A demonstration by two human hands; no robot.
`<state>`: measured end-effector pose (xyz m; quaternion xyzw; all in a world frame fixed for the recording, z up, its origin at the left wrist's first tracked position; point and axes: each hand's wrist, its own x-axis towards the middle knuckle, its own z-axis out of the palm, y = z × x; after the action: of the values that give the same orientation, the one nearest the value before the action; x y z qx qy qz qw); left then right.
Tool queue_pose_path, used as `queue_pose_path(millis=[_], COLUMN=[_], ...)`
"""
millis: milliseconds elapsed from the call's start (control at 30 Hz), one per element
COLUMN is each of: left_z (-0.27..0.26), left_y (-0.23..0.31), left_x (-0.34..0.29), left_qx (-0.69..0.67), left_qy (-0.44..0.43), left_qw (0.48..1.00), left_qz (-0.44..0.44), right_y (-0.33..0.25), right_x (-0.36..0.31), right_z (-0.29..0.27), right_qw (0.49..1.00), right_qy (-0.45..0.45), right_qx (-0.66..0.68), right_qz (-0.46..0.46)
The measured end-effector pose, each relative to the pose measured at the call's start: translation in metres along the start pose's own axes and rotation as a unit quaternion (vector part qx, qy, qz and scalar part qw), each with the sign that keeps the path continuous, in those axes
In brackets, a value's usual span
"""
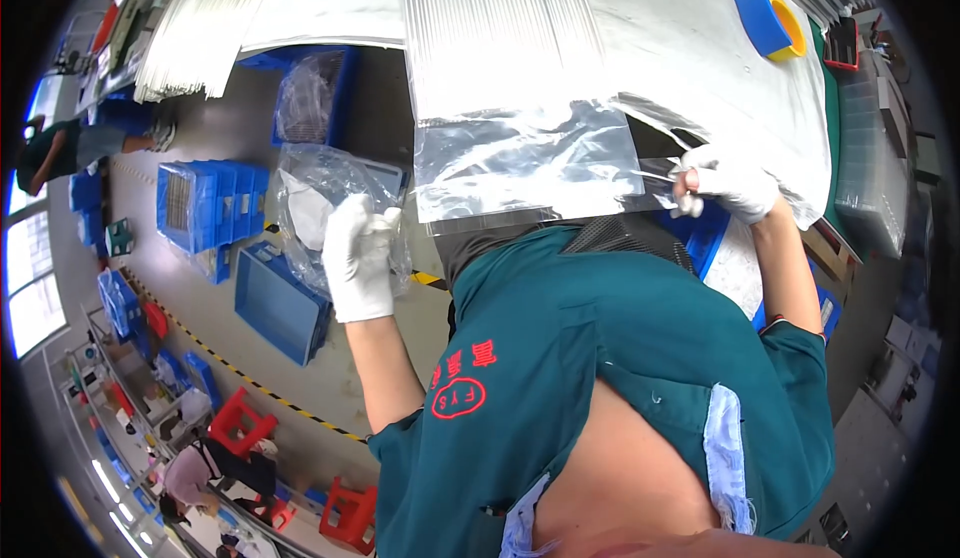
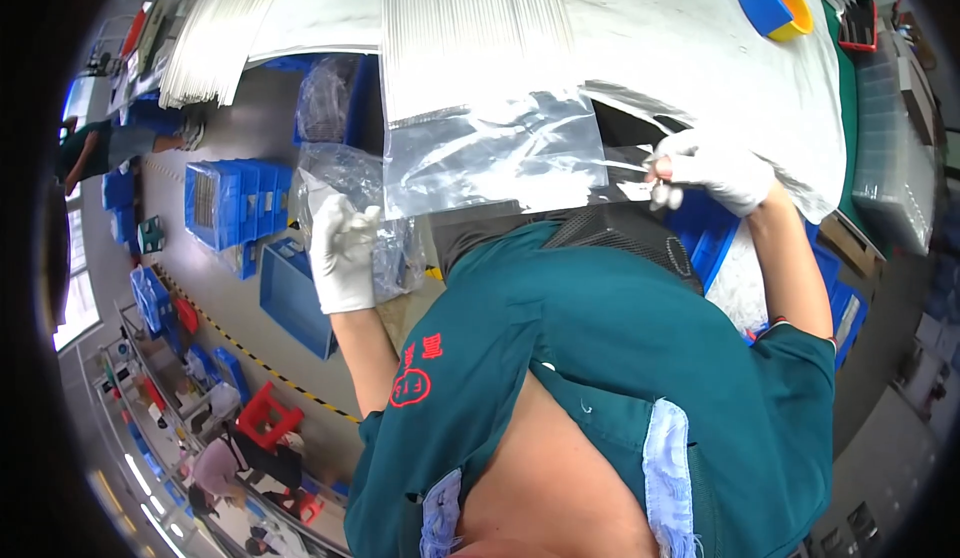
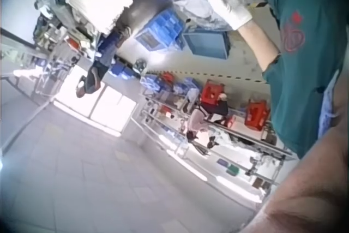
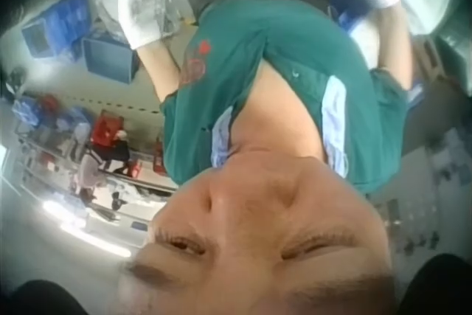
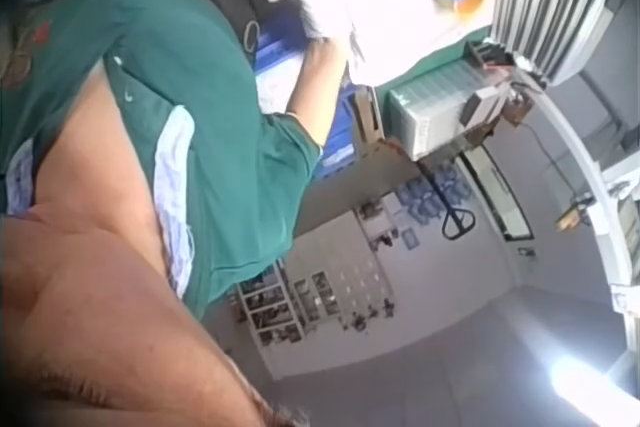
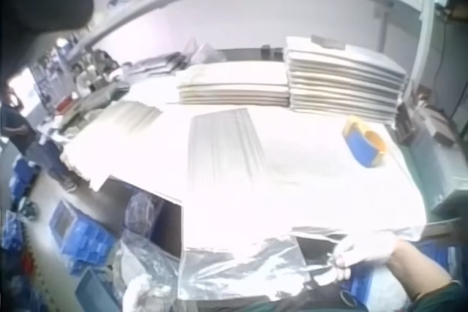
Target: The person is counting, grouping, and packaging thin metal rods into plastic sleeves and securing them with tape.
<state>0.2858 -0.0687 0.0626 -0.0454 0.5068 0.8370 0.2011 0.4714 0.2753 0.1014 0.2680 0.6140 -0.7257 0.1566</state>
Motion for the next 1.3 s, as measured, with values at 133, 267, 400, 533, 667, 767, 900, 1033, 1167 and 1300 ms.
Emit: queue_pose_path(millis=[133, 267, 400, 533, 667, 767, 900, 1033, 1167, 1300], left_z=[-0.009, -0.005, 0.062, 0.082, 0.061, 0.062, 0.076, 0.085, 0.094, 0.109], left_y=[0.037, 0.043, 0.036, 0.011, 0.013, 0.023, 0.039, 0.054, 0.067, 0.082], left_x=[-0.002, -0.022, -0.034, -0.018, -0.004, 0.001, 0.005, 0.015, 0.030, 0.061], left_qx=[-0.027, 0.355, 0.651, 0.756, 0.737, 0.730, 0.727, 0.729, 0.692, 0.685], left_qy=[0.080, 0.121, -0.214, -0.269, -0.248, -0.277, -0.316, -0.342, -0.340, -0.275], left_qw=[0.992, 0.879, 0.583, 0.455, 0.459, 0.429, 0.439, 0.440, 0.505, 0.543], left_qz=[0.098, 0.295, 0.437, 0.387, 0.430, 0.454, 0.423, 0.398, 0.387, 0.401], right_y=[-0.003, -0.009, -0.042, -0.030, -0.025, -0.027, -0.037, -0.049, -0.077, -0.093], right_x=[-0.031, -0.050, -0.010, 0.007, 0.002, 0.001, 0.004, 0.011, 0.015, 0.037], right_z=[-0.031, -0.004, 0.058, 0.066, 0.055, 0.047, 0.040, 0.030, 0.020, 0.008], right_qw=[0.981, 0.902, 0.673, 0.606, 0.624, 0.640, 0.662, 0.695, 0.746, 0.766], right_qy=[0.171, 0.271, 0.057, 0.061, 0.051, 0.044, 0.033, 0.044, 0.019, 0.097], right_qx=[-0.042, -0.176, -0.631, -0.694, -0.668, -0.648, -0.613, -0.563, -0.577, -0.524], right_qz=[-0.078, -0.286, -0.382, -0.385, -0.403, -0.410, -0.431, -0.446, -0.332, -0.360])
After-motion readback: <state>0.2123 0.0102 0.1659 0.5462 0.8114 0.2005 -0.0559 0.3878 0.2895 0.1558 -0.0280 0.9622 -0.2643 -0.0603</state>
